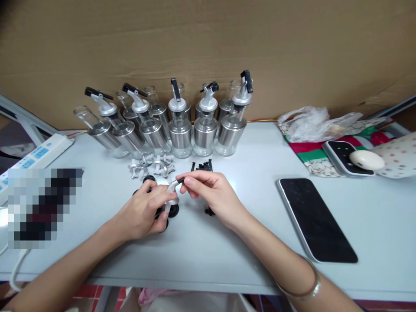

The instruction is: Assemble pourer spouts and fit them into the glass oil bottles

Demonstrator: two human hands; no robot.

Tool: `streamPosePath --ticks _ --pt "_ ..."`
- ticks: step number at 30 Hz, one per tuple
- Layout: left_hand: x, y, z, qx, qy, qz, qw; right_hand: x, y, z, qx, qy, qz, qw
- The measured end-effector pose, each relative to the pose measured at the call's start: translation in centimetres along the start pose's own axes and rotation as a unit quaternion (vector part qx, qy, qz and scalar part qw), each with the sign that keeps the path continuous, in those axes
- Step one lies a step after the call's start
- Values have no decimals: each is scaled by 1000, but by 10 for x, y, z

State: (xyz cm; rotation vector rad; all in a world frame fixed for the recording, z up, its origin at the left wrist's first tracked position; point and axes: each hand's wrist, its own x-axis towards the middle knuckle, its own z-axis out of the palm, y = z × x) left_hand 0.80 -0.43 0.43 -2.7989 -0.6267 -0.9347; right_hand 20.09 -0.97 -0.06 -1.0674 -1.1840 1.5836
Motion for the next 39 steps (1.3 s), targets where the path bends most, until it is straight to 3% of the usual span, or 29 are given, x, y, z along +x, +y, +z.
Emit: streamPosePath --ticks 11,17,24,30,39 --pt "-2 0 1 -1 -9 7 1000 -1 4 0 25 -6 -17 1000" --pt "-2 -1 1 0 -4 12 1000 -1 -1 3 87 -26 12 996" --pt "-5 -2 2 -11 -28 7 1000 -4 -7 7 231 -90 94 964" --pt "-6 -2 3 -25 -23 16 999 -5 -5 7 259 -156 109 947" --pt "-9 -2 3 -21 -42 13 999 -5 -4 9 284 -163 115 938"
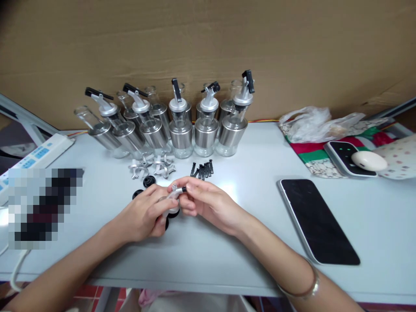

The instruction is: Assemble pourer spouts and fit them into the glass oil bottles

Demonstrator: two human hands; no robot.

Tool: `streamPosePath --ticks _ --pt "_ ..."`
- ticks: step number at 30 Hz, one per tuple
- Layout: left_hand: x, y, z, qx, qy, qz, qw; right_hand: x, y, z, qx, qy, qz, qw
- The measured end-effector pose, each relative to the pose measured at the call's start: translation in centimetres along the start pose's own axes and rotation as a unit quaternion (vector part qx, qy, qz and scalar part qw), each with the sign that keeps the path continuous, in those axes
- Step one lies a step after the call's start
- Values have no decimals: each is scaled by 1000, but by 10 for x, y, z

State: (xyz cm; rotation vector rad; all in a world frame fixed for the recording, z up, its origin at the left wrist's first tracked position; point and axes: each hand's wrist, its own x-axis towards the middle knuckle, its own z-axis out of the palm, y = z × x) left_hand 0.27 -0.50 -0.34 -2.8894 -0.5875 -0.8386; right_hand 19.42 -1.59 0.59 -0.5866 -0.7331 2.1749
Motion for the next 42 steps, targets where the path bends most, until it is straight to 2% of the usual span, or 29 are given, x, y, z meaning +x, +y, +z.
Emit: streamPosePath --ticks 4,11,20,29,31,34,36,39,42 --pt "2 0 0 0 5 2 1000 0 1 1 8 12 0 1000" --pt "0 0 1 -8 -19 -3 1000 -1 2 -2 -5 30 -16 999" --pt "3 0 0 -44 12 0 999 -3 -1 0 -68 5 -22 997" --pt "-4 -19 -13 -82 76 -61 992 -4 -10 4 -82 100 -47 991" --pt "-3 -18 -15 -75 21 -71 994 -4 -11 4 -85 108 -53 989" --pt "-1 -13 -13 -74 -109 -74 989 -4 -12 4 -66 125 -69 987" --pt "-1 -10 -11 -88 -159 -80 980 -3 -12 3 -53 140 -81 985" --pt "-1 -9 -7 -105 -187 -92 972 -3 -12 2 -41 143 -82 985" --pt "-1 -9 -7 -105 -173 -90 975 -2 -12 2 -38 150 -83 984"
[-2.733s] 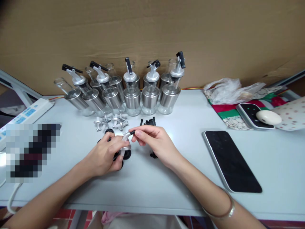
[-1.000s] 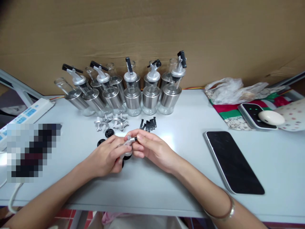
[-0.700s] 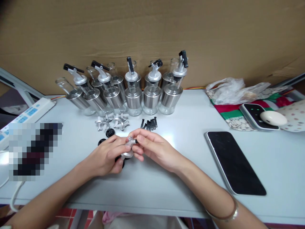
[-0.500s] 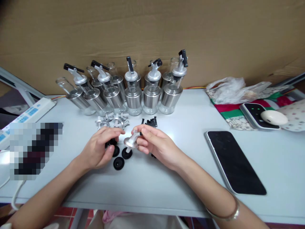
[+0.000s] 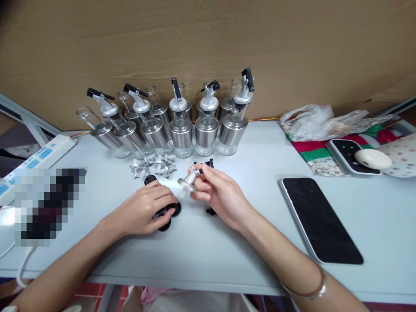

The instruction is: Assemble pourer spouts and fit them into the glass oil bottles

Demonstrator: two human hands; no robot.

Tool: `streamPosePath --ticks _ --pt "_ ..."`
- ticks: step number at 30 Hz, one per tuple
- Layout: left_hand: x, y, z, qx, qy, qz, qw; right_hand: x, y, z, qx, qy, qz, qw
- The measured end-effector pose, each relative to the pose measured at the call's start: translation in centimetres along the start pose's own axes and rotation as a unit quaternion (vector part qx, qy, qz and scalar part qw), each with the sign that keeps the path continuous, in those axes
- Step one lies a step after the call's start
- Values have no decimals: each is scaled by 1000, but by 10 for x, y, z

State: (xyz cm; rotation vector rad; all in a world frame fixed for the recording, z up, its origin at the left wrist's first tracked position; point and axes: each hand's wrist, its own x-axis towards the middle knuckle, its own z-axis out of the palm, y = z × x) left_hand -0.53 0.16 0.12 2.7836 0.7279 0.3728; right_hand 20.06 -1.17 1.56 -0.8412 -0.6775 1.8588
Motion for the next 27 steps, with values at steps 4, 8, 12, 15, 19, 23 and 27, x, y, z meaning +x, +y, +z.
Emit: streamPosePath --ticks 4,8,12,15,19,23,27 --pt "0 0 -1 -10 95 16 995 2 -1 0 -2 54 -27 998" --pt "-2 1 -2 -69 182 9 981 5 1 -1 -5 82 -57 995" --pt "-3 4 -1 -109 232 -1 967 4 4 -1 14 75 -49 996" --pt "-3 6 1 -116 243 -1 963 2 6 0 17 57 -31 998" --pt "-2 8 3 -119 257 6 959 1 5 2 6 32 -22 999" --pt "-1 10 4 -117 277 12 954 0 6 4 3 4 -2 1000" --pt "-1 9 5 -124 272 17 954 -1 6 5 17 -12 21 1000"
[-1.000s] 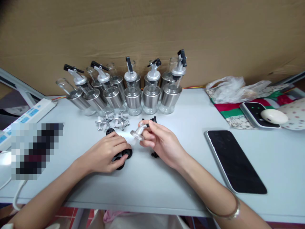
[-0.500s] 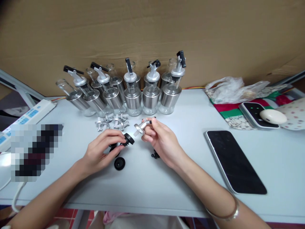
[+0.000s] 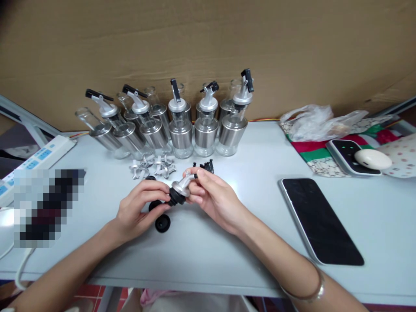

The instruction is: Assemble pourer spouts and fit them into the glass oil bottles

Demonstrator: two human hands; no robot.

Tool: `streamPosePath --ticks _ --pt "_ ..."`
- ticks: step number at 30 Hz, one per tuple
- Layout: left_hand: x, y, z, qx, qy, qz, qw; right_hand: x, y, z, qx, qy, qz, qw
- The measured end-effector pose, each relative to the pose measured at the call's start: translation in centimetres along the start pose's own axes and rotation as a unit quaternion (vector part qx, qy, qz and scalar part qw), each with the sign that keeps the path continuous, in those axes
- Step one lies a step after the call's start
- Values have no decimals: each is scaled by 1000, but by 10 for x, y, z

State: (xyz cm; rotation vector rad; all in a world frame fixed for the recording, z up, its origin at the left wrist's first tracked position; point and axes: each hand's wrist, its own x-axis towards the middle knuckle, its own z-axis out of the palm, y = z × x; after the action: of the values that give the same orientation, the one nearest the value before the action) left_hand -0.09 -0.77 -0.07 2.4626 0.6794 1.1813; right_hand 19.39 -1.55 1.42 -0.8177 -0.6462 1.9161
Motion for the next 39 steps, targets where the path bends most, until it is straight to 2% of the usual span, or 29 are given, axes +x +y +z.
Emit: streamPosePath --ticks 8,13,18,39 --pt "-4 -6 2 -34 -6 -14 999 -2 0 0 26 -38 30 999" --pt "-2 -5 -1 -35 -89 -6 995 -1 1 -2 57 -75 42 995" --pt "0 -3 -3 -48 -116 -27 992 -1 1 -3 62 -91 49 993" --pt "-4 -4 1 -33 -92 -38 995 0 8 -5 75 -117 43 989"
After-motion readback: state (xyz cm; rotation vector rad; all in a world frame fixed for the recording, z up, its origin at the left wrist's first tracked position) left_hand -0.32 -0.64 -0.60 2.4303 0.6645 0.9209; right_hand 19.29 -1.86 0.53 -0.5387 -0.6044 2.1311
